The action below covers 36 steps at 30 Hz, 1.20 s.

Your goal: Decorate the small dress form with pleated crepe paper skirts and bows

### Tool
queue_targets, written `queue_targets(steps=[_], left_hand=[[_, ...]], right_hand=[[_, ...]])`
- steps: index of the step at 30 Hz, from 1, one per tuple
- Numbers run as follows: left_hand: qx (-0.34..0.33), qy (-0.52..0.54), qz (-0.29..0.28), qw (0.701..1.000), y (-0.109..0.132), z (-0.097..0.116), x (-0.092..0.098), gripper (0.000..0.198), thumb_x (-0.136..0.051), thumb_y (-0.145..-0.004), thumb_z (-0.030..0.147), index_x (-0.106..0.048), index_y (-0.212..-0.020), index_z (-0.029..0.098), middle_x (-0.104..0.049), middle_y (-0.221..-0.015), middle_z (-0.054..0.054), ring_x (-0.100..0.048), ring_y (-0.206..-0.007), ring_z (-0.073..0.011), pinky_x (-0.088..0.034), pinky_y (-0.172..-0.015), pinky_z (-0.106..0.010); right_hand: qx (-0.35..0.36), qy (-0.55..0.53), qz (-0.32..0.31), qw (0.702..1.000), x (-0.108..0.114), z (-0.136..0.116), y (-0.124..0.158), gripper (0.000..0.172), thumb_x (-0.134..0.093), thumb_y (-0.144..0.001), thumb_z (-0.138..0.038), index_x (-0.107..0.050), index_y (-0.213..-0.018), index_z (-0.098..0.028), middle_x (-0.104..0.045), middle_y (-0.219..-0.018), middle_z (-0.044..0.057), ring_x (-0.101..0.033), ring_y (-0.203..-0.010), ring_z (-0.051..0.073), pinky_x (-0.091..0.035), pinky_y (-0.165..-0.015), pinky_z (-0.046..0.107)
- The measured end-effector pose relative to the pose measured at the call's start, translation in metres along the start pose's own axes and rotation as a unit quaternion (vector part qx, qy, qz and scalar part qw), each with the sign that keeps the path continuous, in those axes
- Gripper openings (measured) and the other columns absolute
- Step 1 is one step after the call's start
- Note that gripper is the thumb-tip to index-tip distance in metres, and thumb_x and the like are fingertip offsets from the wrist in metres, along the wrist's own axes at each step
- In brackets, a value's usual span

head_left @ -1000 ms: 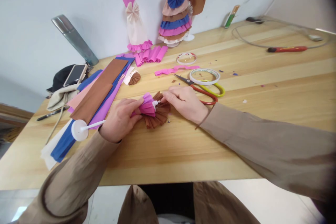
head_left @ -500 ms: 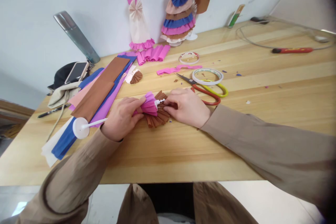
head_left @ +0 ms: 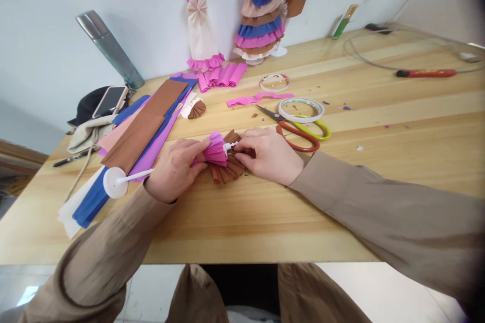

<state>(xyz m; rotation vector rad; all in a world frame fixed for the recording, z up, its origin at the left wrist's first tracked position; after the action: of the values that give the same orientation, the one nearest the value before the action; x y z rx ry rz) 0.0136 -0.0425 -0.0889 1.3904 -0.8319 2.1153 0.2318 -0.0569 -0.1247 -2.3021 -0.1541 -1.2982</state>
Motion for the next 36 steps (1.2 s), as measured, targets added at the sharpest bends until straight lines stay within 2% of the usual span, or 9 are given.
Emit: queue_targets(steps=[9, 17, 21, 26, 29, 32, 36], left_hand=[[0.003, -0.015, -0.001, 1.0, 0.0, 0.004, 0.0, 0.039, -0.06, -0.084, 0.012, -0.062, -0.124, 0.011, -0.072, -0.11, -0.014, -0.065, -0.103, -0.0282, -0.052, -0.094, -0.045], [0.005, -0.014, -0.006, 1.0, 0.0, 0.002, 0.0, 0.042, -0.058, -0.085, 0.016, -0.062, -0.126, 0.017, -0.072, -0.109, -0.011, -0.065, -0.103, -0.0287, -0.052, -0.093, -0.045], [0.006, -0.01, -0.01, 1.0, 0.0, 0.003, 0.0, 0.041, -0.058, -0.085, 0.017, -0.062, -0.125, 0.017, -0.072, -0.109, -0.011, -0.064, -0.103, -0.0293, -0.052, -0.093, -0.045], [0.003, -0.007, -0.002, 1.0, 0.001, 0.005, 0.001, 0.038, -0.056, -0.085, 0.014, -0.064, -0.121, 0.011, -0.072, -0.107, -0.014, -0.065, -0.101, -0.0304, -0.051, -0.092, -0.045], [0.002, -0.001, 0.005, 1.0, 0.0, 0.003, -0.001, 0.039, -0.059, -0.083, 0.014, -0.065, -0.121, 0.012, -0.072, -0.104, -0.014, -0.065, -0.099, -0.0312, -0.052, -0.091, -0.046], [0.009, 0.009, 0.011, 1.0, 0.0, 0.001, -0.002, 0.041, -0.06, -0.081, 0.015, -0.065, -0.122, 0.019, -0.072, -0.103, -0.012, -0.065, -0.1, -0.0317, -0.052, -0.091, -0.048], [0.015, 0.006, 0.005, 1.0, 0.0, 0.002, -0.002, 0.041, -0.06, -0.082, 0.014, -0.065, -0.122, 0.02, -0.072, -0.105, -0.012, -0.065, -0.102, -0.0323, -0.051, -0.094, -0.05]], right_hand=[[0.012, 0.024, -0.022, 0.999, -0.002, -0.008, -0.005, 0.013, -0.064, -0.081, -0.017, -0.073, -0.072, -0.015, -0.068, -0.074, 0.006, -0.061, -0.076, 0.02, -0.036, -0.068, 0.031], [0.049, 0.063, 0.005, 0.997, -0.004, -0.008, -0.005, 0.015, -0.063, -0.081, -0.017, -0.071, -0.069, -0.015, -0.066, -0.071, 0.006, -0.061, -0.076, 0.02, -0.03, -0.066, 0.033], [0.078, 0.07, 0.012, 0.994, -0.005, -0.009, -0.006, 0.016, -0.06, -0.081, -0.014, -0.069, -0.069, -0.014, -0.065, -0.072, 0.006, -0.059, -0.076, 0.02, -0.031, -0.067, 0.033], [0.12, 0.079, -0.005, 0.99, -0.006, -0.008, -0.008, 0.021, -0.054, -0.083, -0.012, -0.069, -0.069, -0.013, -0.064, -0.074, 0.009, -0.056, -0.074, 0.02, -0.035, -0.069, 0.032], [0.108, 0.075, -0.017, 0.991, -0.003, -0.006, -0.005, 0.023, -0.054, -0.088, -0.018, -0.073, -0.074, -0.014, -0.066, -0.074, 0.009, -0.057, -0.075, 0.02, -0.036, -0.069, 0.033], [0.086, 0.048, -0.026, 0.995, 0.001, -0.003, -0.001, 0.026, -0.054, -0.091, -0.025, -0.076, -0.079, -0.015, -0.067, -0.074, 0.008, -0.059, -0.075, 0.02, -0.039, -0.069, 0.031], [0.07, 0.034, 0.008, 0.997, 0.007, -0.001, 0.003, 0.032, -0.05, -0.092, -0.025, -0.075, -0.076, -0.013, -0.067, -0.071, 0.009, -0.058, -0.068, 0.02, -0.04, -0.066, 0.032]])
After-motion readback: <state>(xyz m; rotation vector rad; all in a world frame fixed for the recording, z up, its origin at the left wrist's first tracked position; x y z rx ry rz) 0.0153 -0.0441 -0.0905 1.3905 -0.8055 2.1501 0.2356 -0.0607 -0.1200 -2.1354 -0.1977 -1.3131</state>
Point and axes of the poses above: each hand's wrist, its own y-axis away from the middle knuckle, its own x-axis out of the back of the hand, z = x × y, the point moved 1 cm from there along -y, towards the middle knuckle
